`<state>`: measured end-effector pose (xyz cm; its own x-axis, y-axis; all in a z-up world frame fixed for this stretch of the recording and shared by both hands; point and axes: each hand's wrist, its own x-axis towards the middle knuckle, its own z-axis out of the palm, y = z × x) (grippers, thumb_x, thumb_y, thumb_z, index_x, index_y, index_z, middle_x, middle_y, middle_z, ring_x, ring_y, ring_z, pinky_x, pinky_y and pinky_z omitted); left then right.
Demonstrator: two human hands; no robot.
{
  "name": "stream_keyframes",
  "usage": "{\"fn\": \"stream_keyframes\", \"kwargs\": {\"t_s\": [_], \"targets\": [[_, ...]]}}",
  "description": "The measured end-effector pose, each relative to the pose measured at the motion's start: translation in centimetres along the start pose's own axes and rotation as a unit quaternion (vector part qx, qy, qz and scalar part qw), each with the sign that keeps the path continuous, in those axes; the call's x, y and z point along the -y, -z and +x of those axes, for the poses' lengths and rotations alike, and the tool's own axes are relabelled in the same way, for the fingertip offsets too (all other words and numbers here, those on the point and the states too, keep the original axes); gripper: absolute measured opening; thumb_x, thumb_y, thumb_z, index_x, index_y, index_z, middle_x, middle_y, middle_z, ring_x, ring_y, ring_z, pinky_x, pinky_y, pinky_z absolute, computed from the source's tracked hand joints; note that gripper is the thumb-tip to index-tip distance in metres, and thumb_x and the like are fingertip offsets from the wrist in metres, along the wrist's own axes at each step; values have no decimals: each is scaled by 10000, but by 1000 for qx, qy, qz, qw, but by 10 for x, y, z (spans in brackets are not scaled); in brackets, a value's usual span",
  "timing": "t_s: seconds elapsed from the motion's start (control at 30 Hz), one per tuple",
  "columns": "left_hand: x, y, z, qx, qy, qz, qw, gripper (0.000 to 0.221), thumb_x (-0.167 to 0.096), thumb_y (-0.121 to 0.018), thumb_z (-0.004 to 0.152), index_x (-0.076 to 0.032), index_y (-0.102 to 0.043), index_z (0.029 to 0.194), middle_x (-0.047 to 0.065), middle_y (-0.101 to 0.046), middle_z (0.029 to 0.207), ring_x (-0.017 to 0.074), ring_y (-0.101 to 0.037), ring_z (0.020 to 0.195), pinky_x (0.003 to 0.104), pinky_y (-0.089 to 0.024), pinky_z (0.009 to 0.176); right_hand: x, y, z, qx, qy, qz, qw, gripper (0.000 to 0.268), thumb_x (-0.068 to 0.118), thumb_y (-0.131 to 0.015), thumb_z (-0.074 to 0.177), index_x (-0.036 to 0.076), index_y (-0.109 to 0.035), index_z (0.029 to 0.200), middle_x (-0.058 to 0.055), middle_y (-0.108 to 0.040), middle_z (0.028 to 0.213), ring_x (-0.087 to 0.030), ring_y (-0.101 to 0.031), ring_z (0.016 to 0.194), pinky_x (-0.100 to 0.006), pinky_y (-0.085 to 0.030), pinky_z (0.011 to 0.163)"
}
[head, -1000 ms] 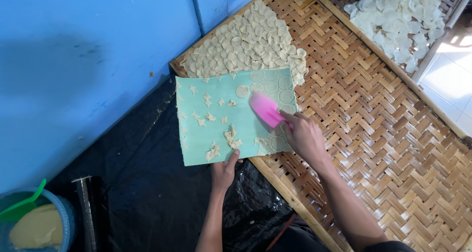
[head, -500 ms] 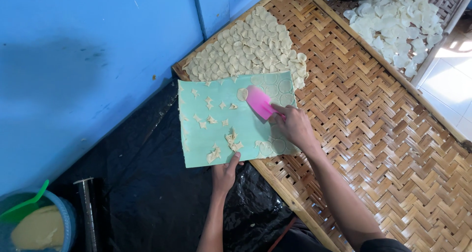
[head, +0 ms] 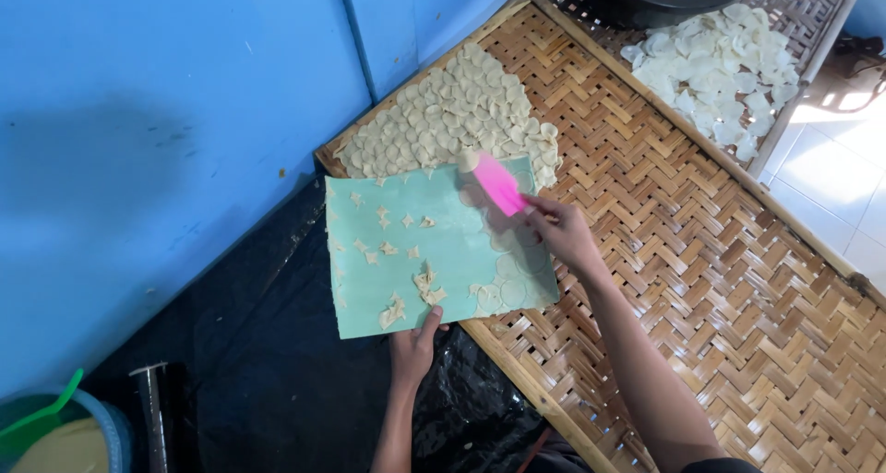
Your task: Using a spatula and stencil to form small rounds of food paste onto a bamboo drying tray.
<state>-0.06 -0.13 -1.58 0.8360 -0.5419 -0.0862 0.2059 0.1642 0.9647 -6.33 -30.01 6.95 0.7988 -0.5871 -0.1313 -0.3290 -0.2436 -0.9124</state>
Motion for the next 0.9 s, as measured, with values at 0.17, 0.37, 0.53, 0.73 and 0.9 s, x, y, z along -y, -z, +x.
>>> {"fn": "stream_keyframes", "kwargs": {"t_s": [0.17,0.37,0.53,0.73,0.9], "targets": [[0,0,0,-3,7,-7,1000,262,-101,-632,976,74,-633,1170,143,-703,1058,201,-693,858,372,-601,666,3,35,29,-121,-10,-79,989,357,229,-630,993,136,-712,1327,-71,-743,859,-130,-641,690,-307,-526,642],[-1,-2,3,-7,17,-3,1000,282,-115,-638,966,60,-632,1187,139,-706,1061,203,-690,856,372,-601,664,-14,73,70,-211,33,-199,957,360,264,-649,967,147,-733,1297,-157,-771,953,-247,-744,826,-410,-566,795],[3,0,1,-16,47,43,998,279,-144,-634,976,57,-657,1168,138,-716,1030,207,-698,836,370,-602,683,-24,82,90,-204,16,-224,953,354,286,-665,951,135,-745,1261,-161,-781,957,-272,-756,851,-419,-581,843],[-1,-2,0,-12,36,40,998,269,-137,-631,984,77,-661,1144,148,-720,1008,206,-689,823,379,-588,698,-1,74,79,-184,6,-280,942,323,233,-653,971,161,-748,1272,-154,-768,1037,-275,-752,819,-431,-591,804],[2,-1,1,-16,30,48,998,252,-103,-644,969,92,-657,1128,159,-723,1001,211,-696,811,364,-587,705,32,74,65,-209,27,-391,896,355,191,-642,981,223,-730,1324,-154,-708,1080,-320,-701,824,-490,-557,756]]}}
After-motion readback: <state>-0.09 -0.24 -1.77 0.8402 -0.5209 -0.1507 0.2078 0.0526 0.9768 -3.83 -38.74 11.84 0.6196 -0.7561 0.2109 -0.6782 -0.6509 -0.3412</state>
